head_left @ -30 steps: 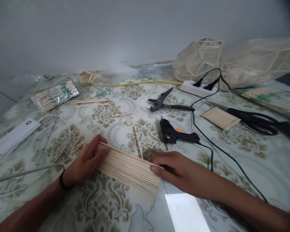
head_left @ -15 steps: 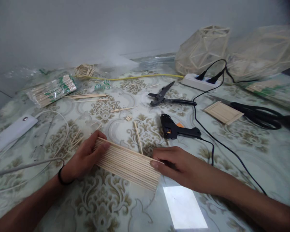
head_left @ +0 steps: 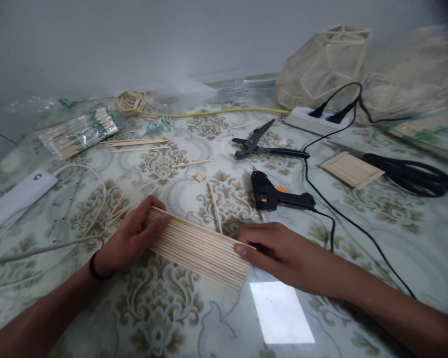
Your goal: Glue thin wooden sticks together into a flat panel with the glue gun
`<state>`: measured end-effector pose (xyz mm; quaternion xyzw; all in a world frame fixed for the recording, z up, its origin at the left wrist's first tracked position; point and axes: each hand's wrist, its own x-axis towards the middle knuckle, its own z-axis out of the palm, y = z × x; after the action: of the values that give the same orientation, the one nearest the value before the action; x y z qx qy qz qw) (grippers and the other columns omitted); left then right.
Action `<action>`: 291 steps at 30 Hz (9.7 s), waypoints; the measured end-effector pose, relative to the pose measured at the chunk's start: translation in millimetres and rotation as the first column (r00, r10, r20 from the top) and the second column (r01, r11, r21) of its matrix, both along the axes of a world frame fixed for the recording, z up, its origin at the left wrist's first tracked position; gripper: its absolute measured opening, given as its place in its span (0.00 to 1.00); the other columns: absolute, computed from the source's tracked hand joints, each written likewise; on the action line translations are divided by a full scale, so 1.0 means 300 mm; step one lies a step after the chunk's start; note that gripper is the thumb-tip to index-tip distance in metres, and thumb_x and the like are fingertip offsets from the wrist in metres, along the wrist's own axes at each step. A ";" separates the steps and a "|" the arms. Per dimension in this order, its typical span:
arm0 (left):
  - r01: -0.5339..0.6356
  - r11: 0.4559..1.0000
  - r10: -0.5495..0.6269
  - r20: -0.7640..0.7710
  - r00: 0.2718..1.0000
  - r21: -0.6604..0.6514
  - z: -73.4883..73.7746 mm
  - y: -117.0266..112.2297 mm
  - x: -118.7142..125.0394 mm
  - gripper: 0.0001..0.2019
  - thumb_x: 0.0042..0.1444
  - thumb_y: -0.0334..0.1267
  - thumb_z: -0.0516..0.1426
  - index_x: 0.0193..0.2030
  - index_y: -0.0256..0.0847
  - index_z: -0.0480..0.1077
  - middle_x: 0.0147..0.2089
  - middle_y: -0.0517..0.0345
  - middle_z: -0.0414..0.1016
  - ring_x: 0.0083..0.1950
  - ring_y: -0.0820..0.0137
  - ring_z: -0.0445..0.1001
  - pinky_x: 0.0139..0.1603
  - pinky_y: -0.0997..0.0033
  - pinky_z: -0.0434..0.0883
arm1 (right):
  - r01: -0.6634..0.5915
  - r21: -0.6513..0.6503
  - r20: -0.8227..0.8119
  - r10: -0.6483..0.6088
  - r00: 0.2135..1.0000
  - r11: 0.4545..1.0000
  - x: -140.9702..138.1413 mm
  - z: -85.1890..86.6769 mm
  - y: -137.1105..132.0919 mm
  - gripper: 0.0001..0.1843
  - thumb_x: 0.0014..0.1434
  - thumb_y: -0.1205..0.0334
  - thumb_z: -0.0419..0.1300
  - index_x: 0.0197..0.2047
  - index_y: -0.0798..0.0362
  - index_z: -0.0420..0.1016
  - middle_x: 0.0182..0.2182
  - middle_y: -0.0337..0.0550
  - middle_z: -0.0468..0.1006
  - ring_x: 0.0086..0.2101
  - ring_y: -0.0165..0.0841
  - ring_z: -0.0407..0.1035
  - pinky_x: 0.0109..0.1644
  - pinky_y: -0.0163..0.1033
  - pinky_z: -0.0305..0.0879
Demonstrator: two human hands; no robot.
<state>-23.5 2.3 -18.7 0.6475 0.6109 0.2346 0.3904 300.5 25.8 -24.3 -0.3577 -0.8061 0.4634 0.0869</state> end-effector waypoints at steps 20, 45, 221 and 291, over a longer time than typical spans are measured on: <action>-0.009 1.000 0.009 0.012 1.000 -0.015 0.003 0.005 0.005 0.18 0.68 0.57 0.55 0.43 0.43 0.68 0.32 0.66 0.67 0.32 0.73 0.65 0.32 0.72 0.63 | 0.005 -0.004 0.018 -0.005 1.000 1.000 0.003 0.003 0.000 0.36 0.72 0.33 0.47 0.29 0.59 0.63 0.26 0.39 0.64 0.28 0.19 0.57 0.35 0.30 0.52; -0.002 1.000 0.002 -0.031 1.000 0.018 0.008 0.005 0.002 0.16 0.68 0.56 0.56 0.43 0.43 0.69 0.31 0.65 0.68 0.31 0.73 0.65 0.32 0.72 0.63 | -0.005 0.023 0.011 0.005 1.000 1.000 0.006 -0.003 -0.001 0.34 0.73 0.36 0.48 0.29 0.58 0.63 0.26 0.39 0.65 0.29 0.19 0.57 0.34 0.29 0.52; 0.003 1.000 -0.002 -0.025 1.000 0.028 -0.002 0.006 -0.001 0.16 0.68 0.55 0.56 0.44 0.44 0.69 0.31 0.66 0.67 0.31 0.73 0.64 0.32 0.71 0.62 | 0.002 0.040 -0.011 -0.002 1.000 0.999 0.003 -0.001 -0.002 0.33 0.74 0.39 0.49 0.28 0.58 0.64 0.26 0.39 0.65 0.28 0.19 0.57 0.34 0.29 0.53; 0.013 0.996 -0.017 0.037 0.999 0.092 -0.016 0.011 0.002 0.15 0.68 0.55 0.59 0.43 0.45 0.70 0.31 0.63 0.66 0.29 0.74 0.63 0.27 0.71 0.60 | 0.003 0.111 0.005 -0.004 1.000 0.994 0.008 0.008 -0.005 0.32 0.74 0.40 0.50 0.27 0.58 0.65 0.22 0.38 0.63 0.24 0.18 0.57 0.29 0.29 0.54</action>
<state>-23.0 5.7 -23.5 0.6648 0.5873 0.2715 0.3734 303.1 24.2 -22.0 -0.3549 -0.8302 0.4168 0.1053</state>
